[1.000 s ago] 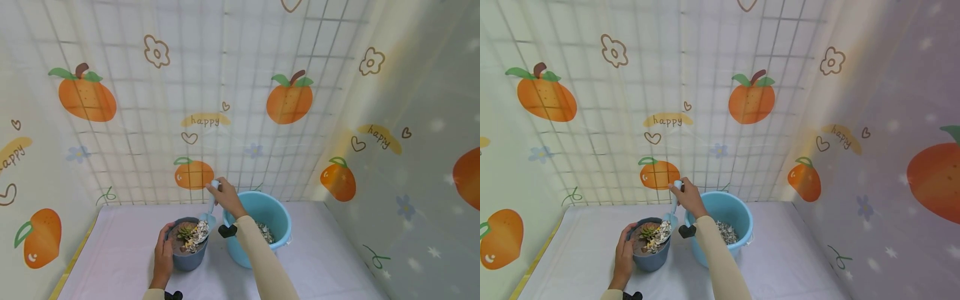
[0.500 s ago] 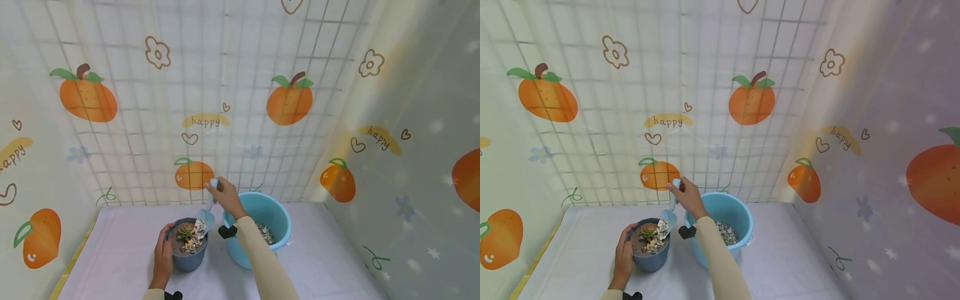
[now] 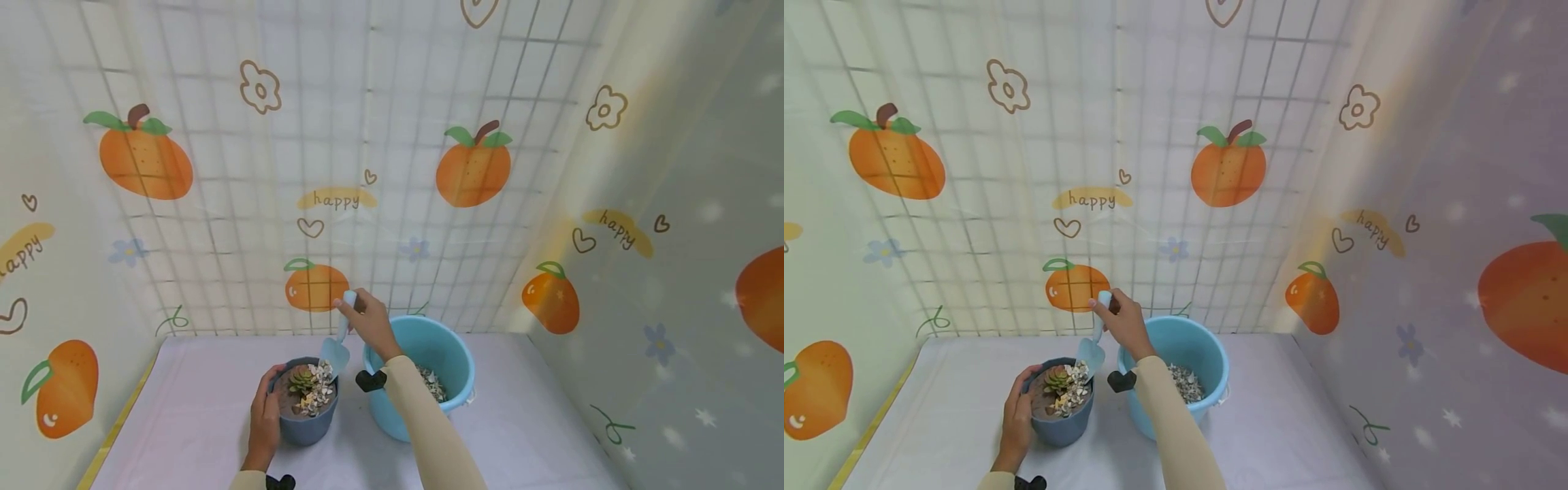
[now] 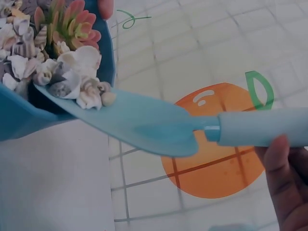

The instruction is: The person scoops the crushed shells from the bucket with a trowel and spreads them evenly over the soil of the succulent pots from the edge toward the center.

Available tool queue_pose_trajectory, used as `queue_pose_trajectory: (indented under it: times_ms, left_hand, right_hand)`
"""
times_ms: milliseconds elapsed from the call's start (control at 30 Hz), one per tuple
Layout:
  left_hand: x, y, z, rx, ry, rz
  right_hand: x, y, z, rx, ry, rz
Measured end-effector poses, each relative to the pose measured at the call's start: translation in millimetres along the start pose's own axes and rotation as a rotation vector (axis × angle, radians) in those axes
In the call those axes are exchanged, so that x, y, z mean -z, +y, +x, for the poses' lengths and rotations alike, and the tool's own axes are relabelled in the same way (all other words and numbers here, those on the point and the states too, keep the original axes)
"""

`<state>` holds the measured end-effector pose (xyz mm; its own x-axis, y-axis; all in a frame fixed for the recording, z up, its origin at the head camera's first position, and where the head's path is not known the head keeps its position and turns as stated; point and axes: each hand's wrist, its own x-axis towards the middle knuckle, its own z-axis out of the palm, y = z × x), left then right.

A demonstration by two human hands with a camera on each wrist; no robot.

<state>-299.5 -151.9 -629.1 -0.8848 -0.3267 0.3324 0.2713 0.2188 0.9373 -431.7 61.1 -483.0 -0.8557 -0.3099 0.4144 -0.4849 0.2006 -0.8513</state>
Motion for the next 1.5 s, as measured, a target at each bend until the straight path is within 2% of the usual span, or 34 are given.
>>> queue_pose_trajectory:
  times_ms: [300, 667, 900, 1167, 1500]
  left_hand:
    - [5.6, -1.9, 6.0, -0.021, -0.053, -0.051]
    - [7.1, -4.0, 7.6, -0.037, -0.070, -0.109]
    - [6.0, -3.5, 7.4, -0.010, -0.056, -0.106]
    - [5.6, -2.9, 6.5, -0.022, -0.058, -0.107]
    - [4.7, -4.8, 6.5, -0.025, -0.047, -0.090]
  right_hand:
    - [0.0, -7.9, -1.5, 0.043, -0.025, 0.047]
    - [0.7, -6.6, -1.7, 0.090, -0.045, 0.116]
    - [2.2, -5.8, -0.8, 0.133, -0.031, 0.161]
    - [3.0, -4.8, 0.7, 0.153, 0.035, 0.178]
    - [3.3, -7.2, 1.8, 0.183, 0.018, 0.188]
